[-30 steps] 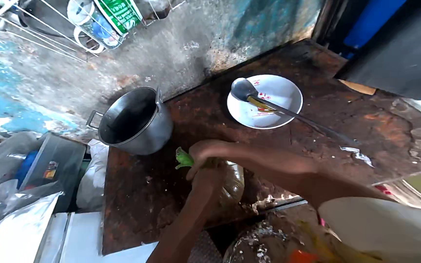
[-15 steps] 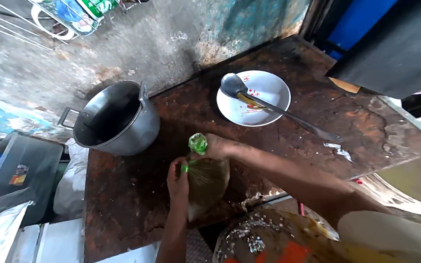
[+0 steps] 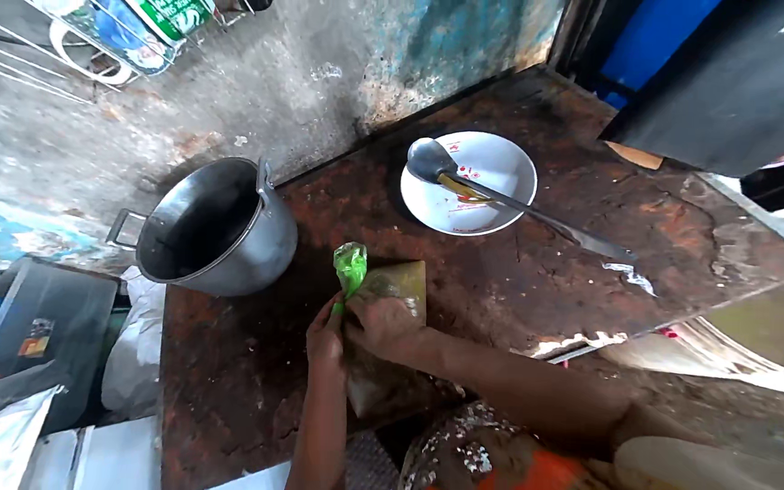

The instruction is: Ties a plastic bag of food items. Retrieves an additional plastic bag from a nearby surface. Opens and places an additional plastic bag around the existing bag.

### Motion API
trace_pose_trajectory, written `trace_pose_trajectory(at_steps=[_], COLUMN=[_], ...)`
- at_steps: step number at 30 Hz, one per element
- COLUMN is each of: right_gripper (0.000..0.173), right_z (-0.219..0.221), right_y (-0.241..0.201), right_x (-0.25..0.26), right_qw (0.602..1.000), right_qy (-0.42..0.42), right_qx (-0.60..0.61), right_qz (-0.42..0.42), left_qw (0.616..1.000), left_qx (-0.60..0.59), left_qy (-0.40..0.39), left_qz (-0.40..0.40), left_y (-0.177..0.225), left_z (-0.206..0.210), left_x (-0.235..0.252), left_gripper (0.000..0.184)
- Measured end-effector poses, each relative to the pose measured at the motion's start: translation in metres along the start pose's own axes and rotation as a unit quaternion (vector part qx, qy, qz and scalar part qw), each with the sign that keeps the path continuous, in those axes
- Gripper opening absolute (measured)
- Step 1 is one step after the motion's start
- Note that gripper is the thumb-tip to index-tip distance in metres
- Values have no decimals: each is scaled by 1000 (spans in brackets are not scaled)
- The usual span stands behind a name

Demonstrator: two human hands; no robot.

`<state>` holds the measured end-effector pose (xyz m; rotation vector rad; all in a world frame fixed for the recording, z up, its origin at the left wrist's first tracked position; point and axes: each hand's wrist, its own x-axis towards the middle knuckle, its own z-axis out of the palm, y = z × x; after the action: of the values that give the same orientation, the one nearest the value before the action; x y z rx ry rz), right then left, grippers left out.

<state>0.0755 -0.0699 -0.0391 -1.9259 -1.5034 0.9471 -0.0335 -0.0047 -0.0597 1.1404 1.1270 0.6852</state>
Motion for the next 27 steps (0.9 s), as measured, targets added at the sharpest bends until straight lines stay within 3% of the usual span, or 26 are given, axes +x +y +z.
trace_pose_trajectory(at_steps=[4, 6, 12, 19, 24, 27], right_gripper=[32, 29, 29, 30, 23, 26], right_z=[15, 18, -3, -17, -13, -12], right_y=[8, 8, 8, 12, 39, 36], right_x=[3, 4, 3, 4, 19, 24], right_qw=[990, 987, 995, 995, 991, 990], right_qy=[126, 146, 99, 83, 42, 35], right_qx=[38, 45, 30, 28, 128, 137], right_qz=[-51, -54, 5, 56, -22, 5], left_qw=[999, 998, 996, 983, 980, 986], left_qx=[-31, -52, -53, -29, -19, -10], left_qy=[21, 21, 28, -20, -109, -89], left_qz=[-19, -30, 70, 180, 168, 142], left_y=[7, 5, -7, -14, -15, -8], left_z=[7, 8, 13, 2, -10, -5], left_x=[-8, -10, -9, -6, 8, 11], left_gripper=[28, 29, 16, 31, 29, 19])
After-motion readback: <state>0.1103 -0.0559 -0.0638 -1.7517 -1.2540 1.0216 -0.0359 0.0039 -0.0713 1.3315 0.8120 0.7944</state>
